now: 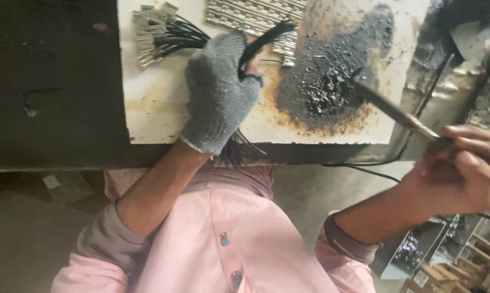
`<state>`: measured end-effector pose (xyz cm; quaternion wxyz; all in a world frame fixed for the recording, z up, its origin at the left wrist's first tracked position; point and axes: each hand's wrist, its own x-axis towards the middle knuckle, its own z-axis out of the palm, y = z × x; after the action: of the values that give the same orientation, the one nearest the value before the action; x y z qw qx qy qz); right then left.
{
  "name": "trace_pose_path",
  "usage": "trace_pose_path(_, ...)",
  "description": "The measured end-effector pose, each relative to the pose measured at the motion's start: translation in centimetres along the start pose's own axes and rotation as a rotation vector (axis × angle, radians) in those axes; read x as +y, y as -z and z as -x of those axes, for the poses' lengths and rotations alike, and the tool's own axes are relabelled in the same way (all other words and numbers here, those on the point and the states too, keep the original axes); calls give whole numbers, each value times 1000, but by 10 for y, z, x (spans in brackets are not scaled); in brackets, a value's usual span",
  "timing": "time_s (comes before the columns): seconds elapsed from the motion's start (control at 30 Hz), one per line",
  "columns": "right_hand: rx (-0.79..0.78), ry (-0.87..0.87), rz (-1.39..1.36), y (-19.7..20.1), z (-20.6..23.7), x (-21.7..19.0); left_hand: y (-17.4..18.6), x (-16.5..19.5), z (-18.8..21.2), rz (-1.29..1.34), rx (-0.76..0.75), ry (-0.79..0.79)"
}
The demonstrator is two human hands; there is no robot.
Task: The person repeatedly solders black wires to silver metal connectors using a soldering iron. They hold the wires in one hand and apply the iron to the joint, then place the finished units on the workbench. The process is repeated for multiple wire-connector pairs.
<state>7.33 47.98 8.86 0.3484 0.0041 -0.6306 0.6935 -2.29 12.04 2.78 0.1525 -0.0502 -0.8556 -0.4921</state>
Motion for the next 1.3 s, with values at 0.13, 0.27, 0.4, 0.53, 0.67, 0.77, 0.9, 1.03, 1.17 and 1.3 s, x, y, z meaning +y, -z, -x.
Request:
trace_pose_path(0.13,-14,-195,103,-8,13,-10,3,-3,14,41,1,7)
trace_pose_path(0.27,-56,-230,122,-18,12,-13,23,-11,32,177,-47,43)
trace_pose_path(0.4,-91,-210,131,-19,9,-10,49,-13,43,178,-26,85)
trace_pose_path(0.53,-57,-168,89,-29,11,-10,64,-9,46,101,-42,118)
trace_pose_path(0.67,-176,49,65,-63,16,-4,63,-9,39,-13,-48,66)
trace_pose_path(0.77,-330,320,194,-97,27,9,64,-8,35,-29,-50,67)
trace_pose_path(0.9,-625,512,376,-131,23,10,65,-9,33,-41,-56,37)
trace_pose_path(1.03,-485,-21,109,-154,25,-5,67,-14,33,-68,-47,25)
trace_pose_path(1.17,-480,-176,68,-166,26,-14,68,-17,33,-41,-53,32)
trace_pose_path(1.3,-586,-105,161,-164,33,-21,71,-17,34,-35,-98,50)
